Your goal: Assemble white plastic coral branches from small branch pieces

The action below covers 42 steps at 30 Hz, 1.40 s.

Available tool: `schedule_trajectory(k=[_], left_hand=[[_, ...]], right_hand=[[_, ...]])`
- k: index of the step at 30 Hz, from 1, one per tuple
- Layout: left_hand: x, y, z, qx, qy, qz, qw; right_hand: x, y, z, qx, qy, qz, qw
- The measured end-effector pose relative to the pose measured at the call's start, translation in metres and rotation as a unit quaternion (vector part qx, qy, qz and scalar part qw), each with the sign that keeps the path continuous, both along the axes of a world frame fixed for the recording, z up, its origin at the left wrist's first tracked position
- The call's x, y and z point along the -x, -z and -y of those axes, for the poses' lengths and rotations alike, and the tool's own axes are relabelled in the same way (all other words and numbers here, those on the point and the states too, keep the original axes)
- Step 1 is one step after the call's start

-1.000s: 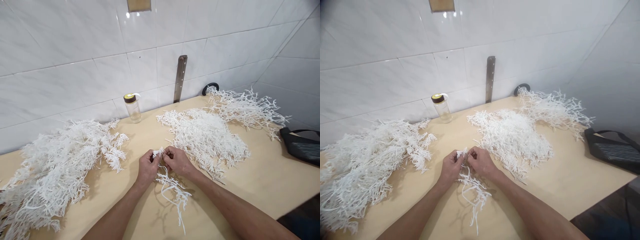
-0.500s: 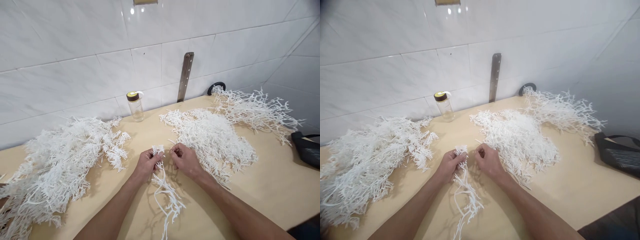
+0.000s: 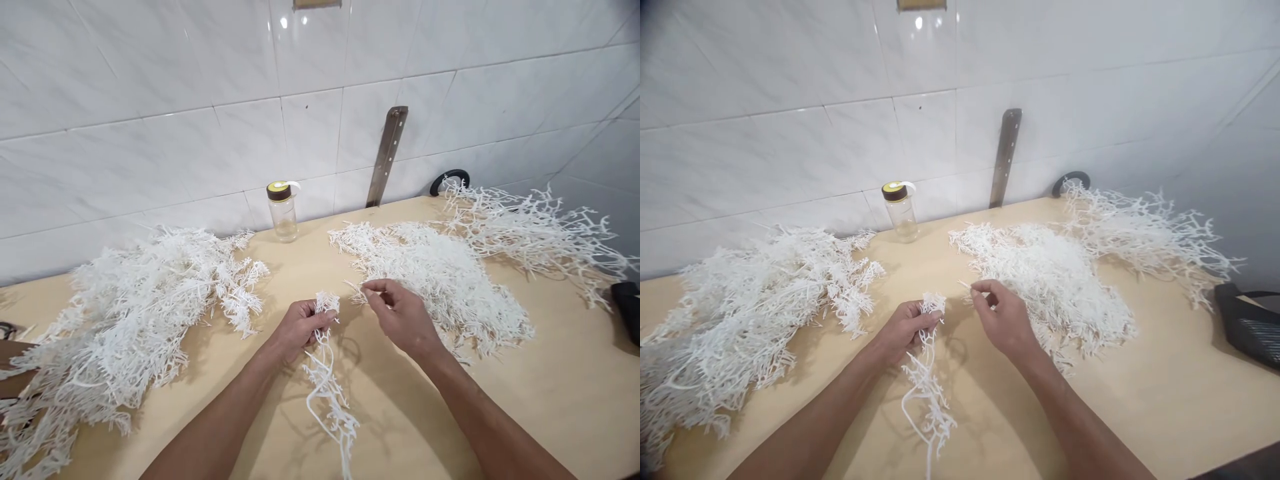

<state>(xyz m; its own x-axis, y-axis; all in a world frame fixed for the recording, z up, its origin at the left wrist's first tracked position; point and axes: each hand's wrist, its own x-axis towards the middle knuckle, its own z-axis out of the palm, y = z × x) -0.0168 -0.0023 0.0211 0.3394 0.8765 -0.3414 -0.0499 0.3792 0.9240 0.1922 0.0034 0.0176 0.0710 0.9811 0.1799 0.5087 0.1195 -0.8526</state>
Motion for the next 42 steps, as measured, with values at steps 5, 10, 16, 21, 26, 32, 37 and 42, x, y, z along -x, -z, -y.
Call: schedule_trajectory(k=[5,10,16,21,26,32,37,42], left_hand=[[-0.006,0.002,0.004,-0.058,-0.009,-0.034,0.998],[-0.007,0.006,0.005,-0.093,-0.006,-0.044,0.995],[-0.007,0.005,0.003,-0.104,0.015,-0.069,0.992],[-0.008,0.005,0.003,-0.12,0.017,-0.087,0.989],[-0.01,0.01,0.005,-0.171,0.009,-0.126,0.977],[-0.019,0.02,0.011,-0.223,-0.062,-0.194,0.953],[-0.019,0.025,0.011,-0.226,-0.067,-0.197,0.952],[-0.014,0.021,0.01,-0.206,-0.028,-0.094,0.974]], right_hand=[[0.02,0.005,0.007,0.135,-0.129,-0.167,0.968],[0.023,0.011,0.008,0.14,-0.166,-0.234,0.948],[0.018,0.005,0.009,0.111,-0.184,-0.221,0.951],[0.019,0.006,0.009,0.116,-0.189,-0.231,0.947],[0.019,0.011,0.006,0.164,-0.163,-0.241,0.943],[0.018,0.016,0.004,0.19,-0.175,-0.191,0.947],[0.019,0.017,0.003,0.196,-0.166,-0.171,0.951],[0.016,0.012,0.003,0.192,-0.181,-0.189,0.946]])
